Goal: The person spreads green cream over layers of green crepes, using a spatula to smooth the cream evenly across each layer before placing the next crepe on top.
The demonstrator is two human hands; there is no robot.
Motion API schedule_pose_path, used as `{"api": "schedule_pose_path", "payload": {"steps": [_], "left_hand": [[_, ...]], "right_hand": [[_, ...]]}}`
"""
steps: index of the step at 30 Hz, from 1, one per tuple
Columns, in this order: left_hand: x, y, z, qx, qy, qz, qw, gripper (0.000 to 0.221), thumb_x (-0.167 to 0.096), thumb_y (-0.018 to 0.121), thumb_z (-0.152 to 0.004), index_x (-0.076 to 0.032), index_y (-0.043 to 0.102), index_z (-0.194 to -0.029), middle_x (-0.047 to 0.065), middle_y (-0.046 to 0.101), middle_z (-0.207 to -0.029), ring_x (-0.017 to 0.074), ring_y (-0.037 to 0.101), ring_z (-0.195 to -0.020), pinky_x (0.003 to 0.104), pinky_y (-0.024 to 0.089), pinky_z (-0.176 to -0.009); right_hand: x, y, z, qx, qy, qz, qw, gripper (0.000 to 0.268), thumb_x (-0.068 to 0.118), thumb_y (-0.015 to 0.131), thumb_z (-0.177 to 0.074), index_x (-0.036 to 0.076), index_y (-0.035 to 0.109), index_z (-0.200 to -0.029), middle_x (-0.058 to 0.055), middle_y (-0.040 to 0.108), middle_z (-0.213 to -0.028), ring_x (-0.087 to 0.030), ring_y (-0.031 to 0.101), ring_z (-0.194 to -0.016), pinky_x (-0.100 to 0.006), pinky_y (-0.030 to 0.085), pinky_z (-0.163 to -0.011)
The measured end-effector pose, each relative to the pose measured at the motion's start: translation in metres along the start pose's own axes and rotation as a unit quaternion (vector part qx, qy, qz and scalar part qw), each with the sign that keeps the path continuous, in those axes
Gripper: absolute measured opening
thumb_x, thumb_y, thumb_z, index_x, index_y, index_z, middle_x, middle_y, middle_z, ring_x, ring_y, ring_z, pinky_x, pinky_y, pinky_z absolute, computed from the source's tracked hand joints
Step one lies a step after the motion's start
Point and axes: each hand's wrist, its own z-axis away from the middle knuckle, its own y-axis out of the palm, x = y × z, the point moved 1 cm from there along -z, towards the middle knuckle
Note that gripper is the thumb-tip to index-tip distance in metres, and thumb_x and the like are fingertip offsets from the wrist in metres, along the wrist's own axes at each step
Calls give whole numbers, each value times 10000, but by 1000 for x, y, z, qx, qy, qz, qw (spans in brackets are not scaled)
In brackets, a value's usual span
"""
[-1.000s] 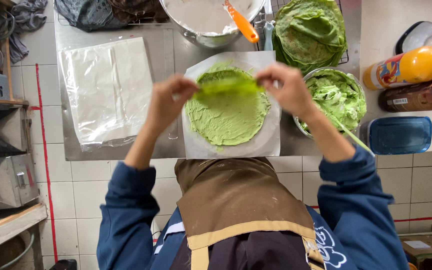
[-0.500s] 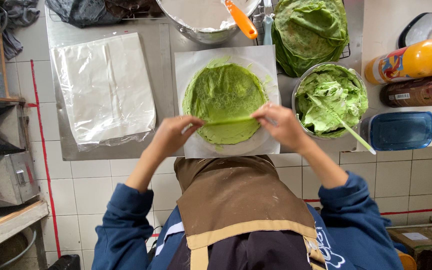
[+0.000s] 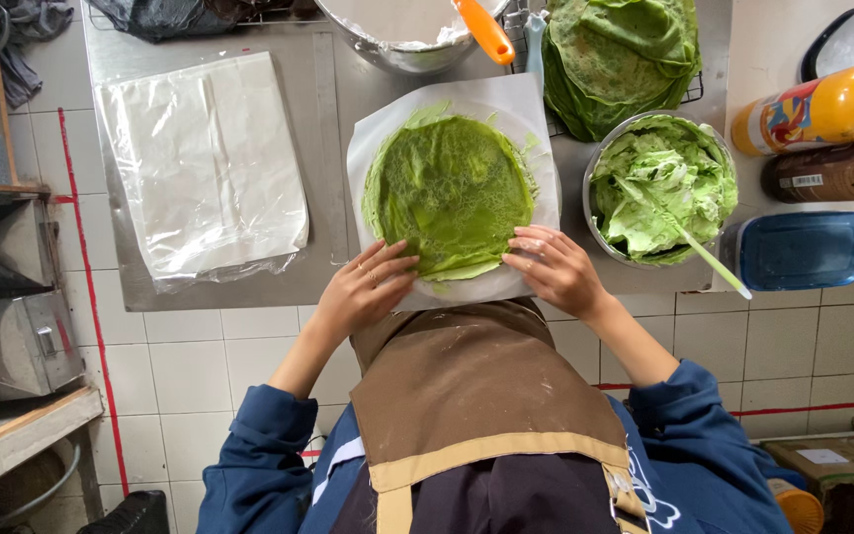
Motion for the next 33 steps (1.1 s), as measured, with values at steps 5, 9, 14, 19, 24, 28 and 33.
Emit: {"api": "schedule_pose_path", "payload": {"steps": [5, 9, 14, 19, 24, 28, 33], "left_hand": [[-7, 10, 3, 15, -10, -6, 1000, 237, -294, 748, -968, -198, 720, -1182, -13, 640, -1413, 219, 489, -1444, 479, 332, -1273], [-18, 32, -13, 57, -35, -78, 995, 518, -479, 667, -968, -212, 634, -1411, -25, 554, -1524, 235, 355, -1500, 548, 168, -1257], [-26, 31, -7, 86, -41, -69, 993, 576, -554, 632, -940, -243, 625, -1424, -66, 532, -1550, 223, 320, -1518, 565, 126, -1265], [-23, 33, 1, 75, -16, 17, 997, 492, -561, 653, -975, -262, 652, -1365, -101, 534, -1540, 194, 339, -1554, 538, 155, -1327], [5, 34, -15, 10, -130, -141, 981, 520, -522, 635, -995, -243, 631, -1434, -68, 508, -1579, 193, 251, -1566, 529, 75, -1301], [22, 23, -17, -12, -243, -215, 946, 472, -388, 599, -1067, -218, 623, -1506, -95, 444, -1652, 219, 127, -1613, 547, -19, -1308], [23, 16, -22, -36, -265, -194, 944, 477, -418, 666, -1049, -212, 641, -1478, -98, 395, -1666, 265, 102, -1621, 587, -27, -1300]], "right_hand": [[10, 4, -1, -29, 42, 0, 999, 272, -3, 646, -909, 135, 750, -1118, -27, 699, -1262, -234, 646, -1282, -424, 483, -1198], [24, 24, -26, 14, 45, 16, 999, 304, 152, 647, -948, 51, 723, -1224, -105, 694, -1319, -281, 578, -1317, -469, 347, -1207], [34, 11, -20, 37, 18, -4, 999, 239, 199, 661, -980, 103, 728, -1188, -63, 710, -1280, -255, 606, -1304, -470, 351, -1213], [35, 3, -14, 28, 8, -53, 998, 238, 224, 706, -958, 106, 739, -1163, -41, 728, -1131, -198, 667, -1128, -485, 425, -1169], [28, 20, -14, 13, -37, -54, 998, 270, 212, 682, -968, 95, 710, -1209, -64, 734, -1156, -230, 687, -1139, -493, 435, -1149], [22, 12, 0, -10, -31, -91, 995, 261, 202, 693, -973, 116, 705, -1219, -35, 727, -1081, -185, 697, -1074, -495, 445, -1150], [-4, 11, -35, 19, 76, 135, 988, 443, 290, 619, -1041, 157, 579, -1462, -41, 580, -1481, -227, 493, -1428, -478, 233, -1277]]}}
